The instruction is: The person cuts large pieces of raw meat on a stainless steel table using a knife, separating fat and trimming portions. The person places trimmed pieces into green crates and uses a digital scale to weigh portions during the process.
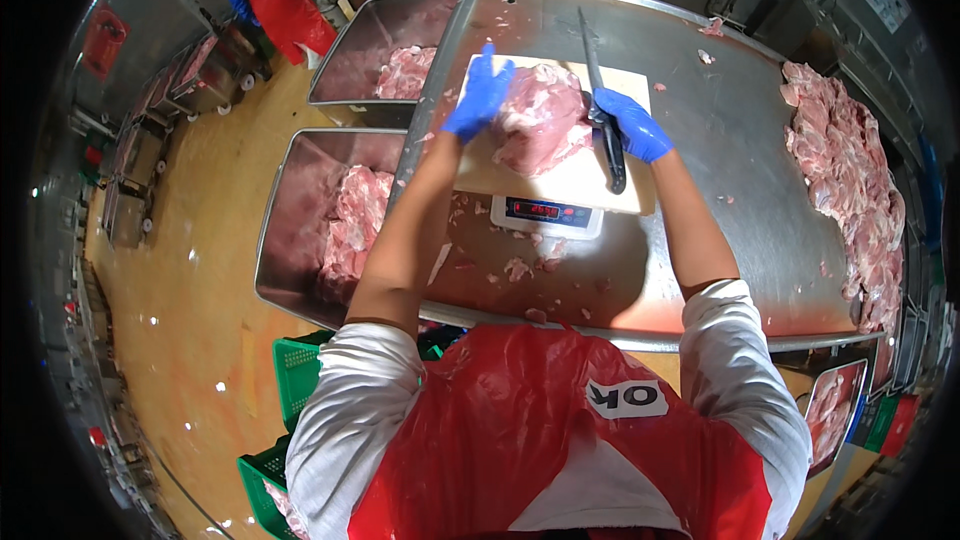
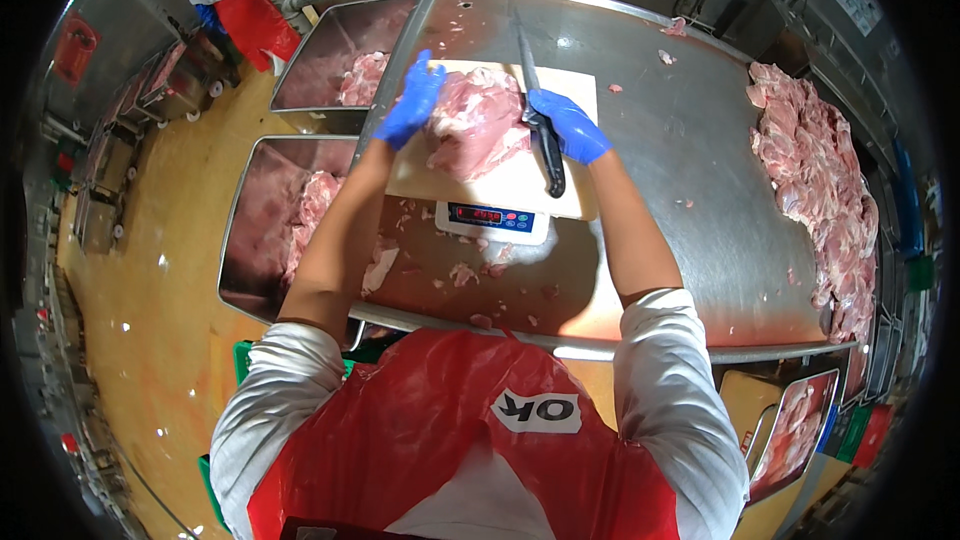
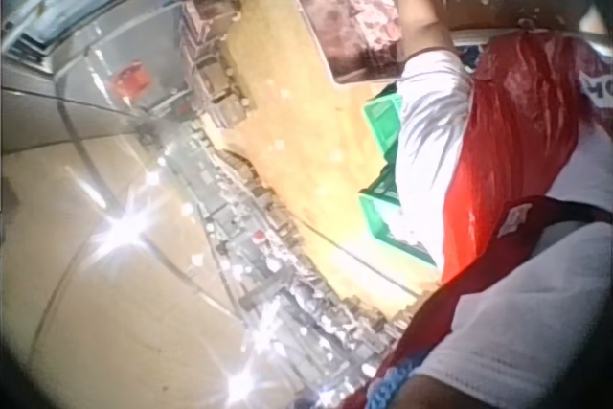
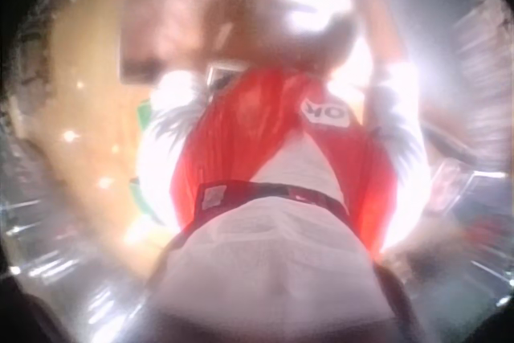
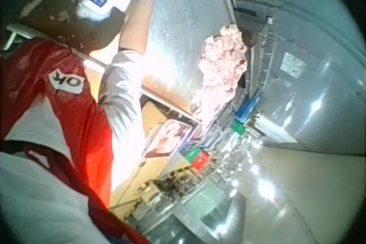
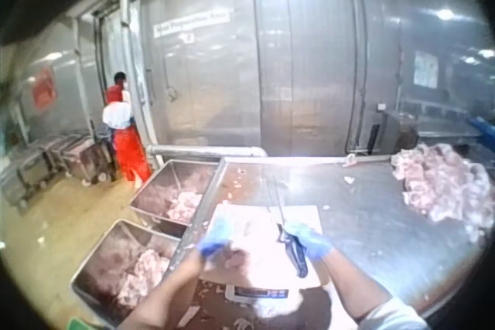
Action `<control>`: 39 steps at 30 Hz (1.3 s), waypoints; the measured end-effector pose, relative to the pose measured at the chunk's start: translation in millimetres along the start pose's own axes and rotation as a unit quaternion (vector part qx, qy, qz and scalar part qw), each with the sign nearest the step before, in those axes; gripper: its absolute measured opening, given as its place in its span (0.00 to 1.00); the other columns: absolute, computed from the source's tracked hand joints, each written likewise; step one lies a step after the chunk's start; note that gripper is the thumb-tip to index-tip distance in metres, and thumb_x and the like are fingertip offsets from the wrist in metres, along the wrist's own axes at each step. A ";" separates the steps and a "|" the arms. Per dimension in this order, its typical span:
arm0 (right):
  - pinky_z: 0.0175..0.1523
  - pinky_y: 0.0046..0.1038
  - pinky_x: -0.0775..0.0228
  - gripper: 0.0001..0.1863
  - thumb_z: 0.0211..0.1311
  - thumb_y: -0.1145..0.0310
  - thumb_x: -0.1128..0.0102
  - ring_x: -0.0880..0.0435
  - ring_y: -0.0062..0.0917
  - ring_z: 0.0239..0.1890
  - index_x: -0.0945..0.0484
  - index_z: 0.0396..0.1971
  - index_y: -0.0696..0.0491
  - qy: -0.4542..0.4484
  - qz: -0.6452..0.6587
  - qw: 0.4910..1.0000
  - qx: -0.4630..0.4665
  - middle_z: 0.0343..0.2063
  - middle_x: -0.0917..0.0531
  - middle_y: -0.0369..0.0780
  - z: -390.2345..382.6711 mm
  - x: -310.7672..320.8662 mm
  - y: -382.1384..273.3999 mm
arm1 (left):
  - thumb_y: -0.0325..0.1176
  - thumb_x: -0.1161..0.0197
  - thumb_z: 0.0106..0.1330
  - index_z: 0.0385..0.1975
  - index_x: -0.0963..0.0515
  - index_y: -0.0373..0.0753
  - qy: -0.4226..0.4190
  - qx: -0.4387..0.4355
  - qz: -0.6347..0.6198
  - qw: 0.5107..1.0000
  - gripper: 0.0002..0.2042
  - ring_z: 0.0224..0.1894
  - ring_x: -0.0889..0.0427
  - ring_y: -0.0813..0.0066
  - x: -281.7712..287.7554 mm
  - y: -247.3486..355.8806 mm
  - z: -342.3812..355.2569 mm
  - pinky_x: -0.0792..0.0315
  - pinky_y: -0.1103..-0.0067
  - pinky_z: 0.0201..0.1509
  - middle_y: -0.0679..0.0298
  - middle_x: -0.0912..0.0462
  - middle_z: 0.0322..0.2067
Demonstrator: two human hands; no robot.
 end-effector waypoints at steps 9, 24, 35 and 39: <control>0.47 0.26 0.22 0.20 0.70 0.59 0.48 0.20 0.21 0.36 0.24 0.49 0.60 0.047 0.063 0.997 -0.016 0.35 0.20 0.37 -25.5 2.2 -6.3 | 0.40 0.49 0.68 0.41 0.23 0.26 0.060 0.219 -0.018 0.974 0.19 0.46 0.21 0.41 51.3 -5.6 -58.7 0.30 0.61 0.50 0.35 0.21 0.41; 0.36 0.26 0.25 0.14 0.71 0.60 0.48 0.22 0.20 0.27 0.25 0.34 0.56 0.110 -0.046 0.992 0.043 0.26 0.23 0.36 -82.9 -20.0 22.0 | 0.35 0.48 0.70 0.55 0.30 0.32 -0.311 -0.197 -0.020 0.930 0.18 0.46 0.21 0.63 2.0 26.9 32.5 0.27 0.72 0.53 0.53 0.21 0.48; 0.39 0.47 0.27 0.12 0.65 0.71 0.54 0.19 0.52 0.34 0.34 0.45 0.61 0.052 -0.637 0.750 0.171 0.30 0.20 0.56 -130.5 -136.5 27.2 | 0.67 0.44 0.59 0.42 0.18 0.43 -0.472 0.266 0.123 0.832 0.30 0.42 0.21 0.70 -15.3 77.9 69.2 0.27 0.70 0.47 0.61 0.21 0.47; 0.41 0.46 0.26 0.08 0.64 0.74 0.56 0.17 0.49 0.35 0.34 0.41 0.60 0.068 -0.653 0.739 0.151 0.30 0.19 0.56 -62.3 -165.9 17.5 | 0.66 0.39 0.55 0.54 0.21 0.44 -0.569 0.139 0.247 0.772 0.35 0.49 0.21 0.62 -36.5 104.5 66.6 0.28 0.67 0.53 0.53 0.22 0.52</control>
Point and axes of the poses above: each hand's wrist, its own z-axis towards the middle knuckle, its own x-axis out of the back of the hand, y = z × x, the point moved 2 cm from there along z, towards the middle knuckle
